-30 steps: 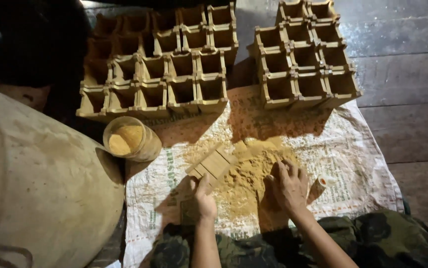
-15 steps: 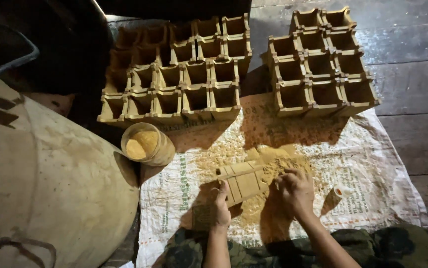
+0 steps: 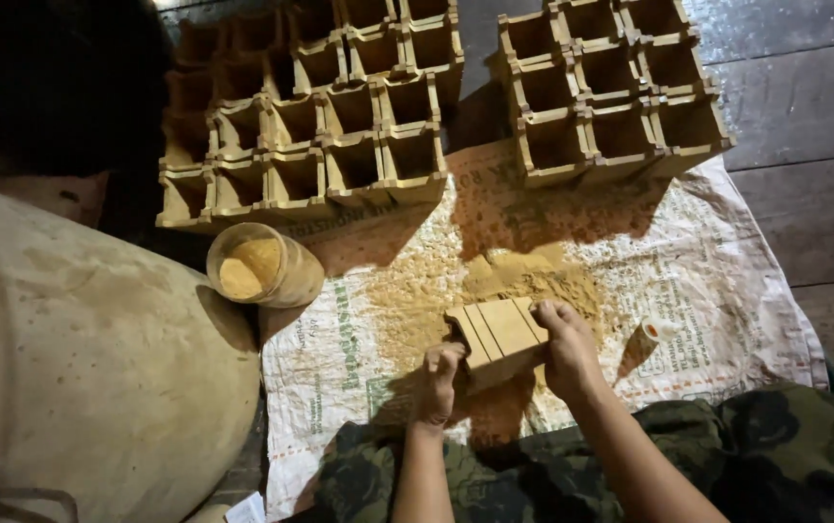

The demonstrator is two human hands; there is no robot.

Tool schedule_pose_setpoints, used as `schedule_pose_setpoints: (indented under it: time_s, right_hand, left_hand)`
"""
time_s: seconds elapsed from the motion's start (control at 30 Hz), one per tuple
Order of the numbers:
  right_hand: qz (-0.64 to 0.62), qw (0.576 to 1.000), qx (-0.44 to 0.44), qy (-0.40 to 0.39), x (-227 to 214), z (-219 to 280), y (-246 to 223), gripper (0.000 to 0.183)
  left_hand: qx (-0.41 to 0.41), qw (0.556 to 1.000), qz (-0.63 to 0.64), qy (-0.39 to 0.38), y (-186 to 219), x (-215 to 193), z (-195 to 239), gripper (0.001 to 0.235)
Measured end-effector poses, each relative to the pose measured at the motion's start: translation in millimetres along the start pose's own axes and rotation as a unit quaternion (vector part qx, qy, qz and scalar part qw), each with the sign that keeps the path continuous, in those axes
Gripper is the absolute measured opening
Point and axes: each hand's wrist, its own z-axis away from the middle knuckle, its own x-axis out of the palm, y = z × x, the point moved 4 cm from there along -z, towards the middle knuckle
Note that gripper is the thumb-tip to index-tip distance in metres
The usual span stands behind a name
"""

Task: Assembling small wooden boxes by applying glue to the edges of panels and joining them together.

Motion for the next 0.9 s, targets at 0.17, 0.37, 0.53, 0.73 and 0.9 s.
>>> schedule_pose_setpoints:
  time_s: [0.17,0.37,0.53,0.73,0.9]
  right_hand:
    - [0.036,0.974,-0.218,-0.039,4,33,-20,0.023]
    - [-0.046,0.961,-0.271,-0.026,15,57,-34,0.018]
    - [-0.099,0.978,-0.185,0.006,16,30,-31,0.020]
    - [-0.062,0.993,-0.102,-0.009,12,17,-29,0.023]
    - [-0.071,0.983,-0.154,-0.065,-3,24,-24,0.021]
  left_hand:
    - [-0.160,0.983,0.063,-0.058,37,5,3,0.069]
    - [-0.254,0.959,0.102,0.077,125,17,1,0.085]
    - [-0.136,0.983,0.059,0.106,-54,4,-10,0.066]
    - [0.250,0.890,-0.377,0.067,-157,9,-3,0.084]
    - [-0.286,0.905,0.283,0.138,140,25,16,0.031]
